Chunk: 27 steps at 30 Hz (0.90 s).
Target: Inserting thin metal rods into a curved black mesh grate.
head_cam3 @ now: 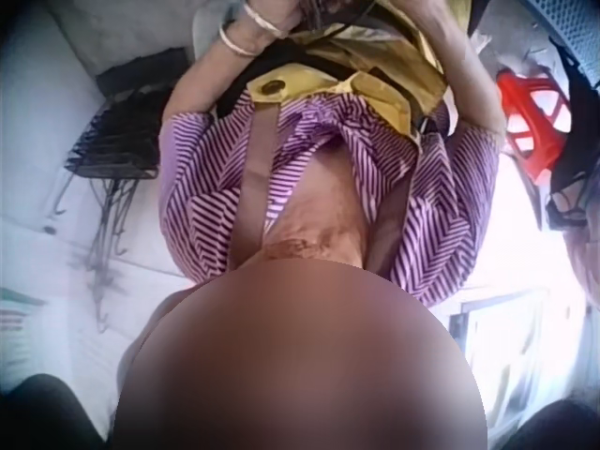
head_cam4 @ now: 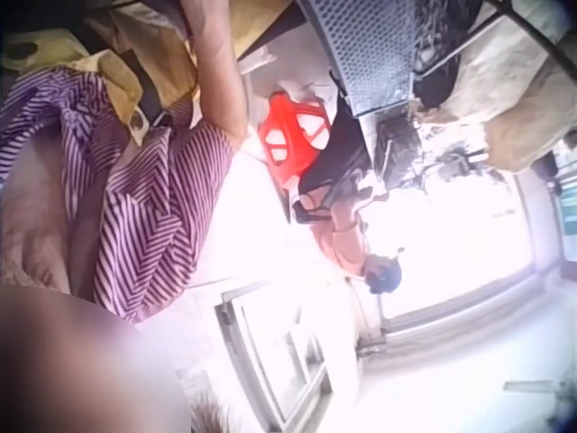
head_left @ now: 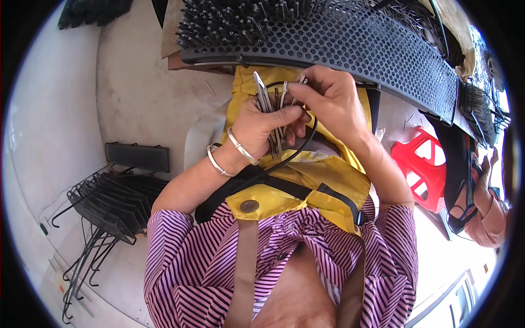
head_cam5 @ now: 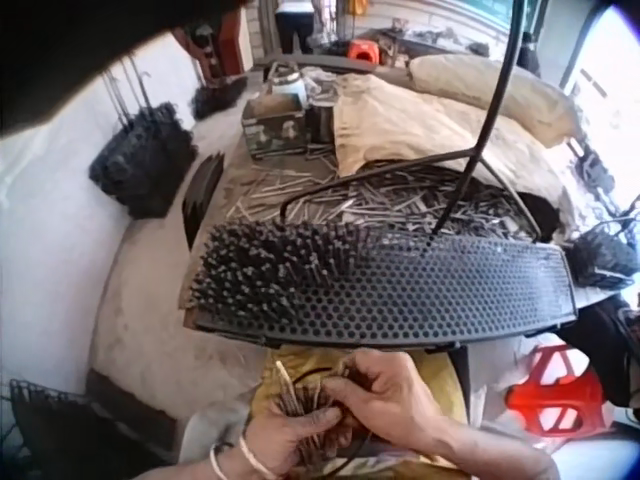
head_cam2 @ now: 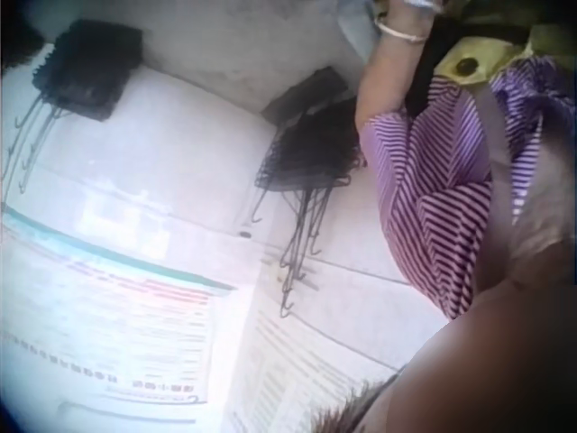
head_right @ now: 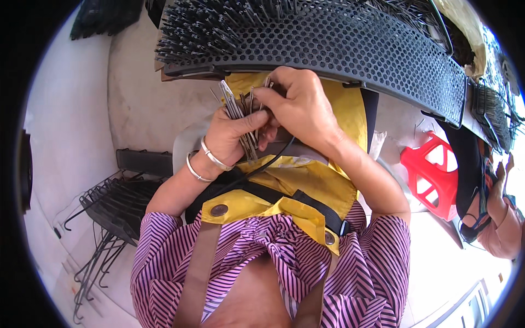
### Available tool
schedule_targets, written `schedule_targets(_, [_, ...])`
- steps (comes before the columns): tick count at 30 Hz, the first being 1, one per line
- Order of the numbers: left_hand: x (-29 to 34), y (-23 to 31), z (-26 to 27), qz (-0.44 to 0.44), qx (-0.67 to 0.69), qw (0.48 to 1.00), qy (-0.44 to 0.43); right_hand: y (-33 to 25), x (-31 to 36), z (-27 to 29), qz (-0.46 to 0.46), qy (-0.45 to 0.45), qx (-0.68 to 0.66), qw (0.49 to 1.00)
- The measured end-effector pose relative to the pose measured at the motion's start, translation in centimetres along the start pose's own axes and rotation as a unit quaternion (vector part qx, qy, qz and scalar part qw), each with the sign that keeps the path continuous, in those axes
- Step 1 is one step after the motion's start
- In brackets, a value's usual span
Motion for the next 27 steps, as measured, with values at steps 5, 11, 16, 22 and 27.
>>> schedule_targets(5, [0.1, -0.1, -0.4, -0.001, 0.136, 0.989, 0.064, 0.2, 0.3, 2.5, 0.079, 0.075, -0.008, 0.994])
schedule_targets(11, [0.8, -2.2, -0.1, 0.065, 0.144, 0.987, 0.000, -2.1, -0.8, 6.0, 0.139, 0.135, -0.185, 0.963])
schedule_targets(16, [0.6, -1.3, 1.2, 0.020, 0.155, 0.986, 0.062, -3.3, -1.7, 6.5, 0.237, 0.157, -0.137, 0.949])
schedule_targets(22, [0.1, 0.9, 0.8, -0.028, 0.185, 0.982, 0.037, -2.8, -2.3, 6.2, 0.165, 0.102, -0.121, 0.974])
schedule_targets(27, [-0.1, 0.6, 0.7, -0.026, 0.130, 0.991, -0.022, -1.8, -2.5, 5.7, 0.141, 0.060, -0.164, 0.975])
Point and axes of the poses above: each hand's wrist, its own x-axis away from the middle knuckle, its own z-axis out of the back of the hand, y = z × x, the point moved 3 cm from there along -x, towards the middle knuckle, and after that the axes turned 10 degrees about -y, right-handed, at the moved point
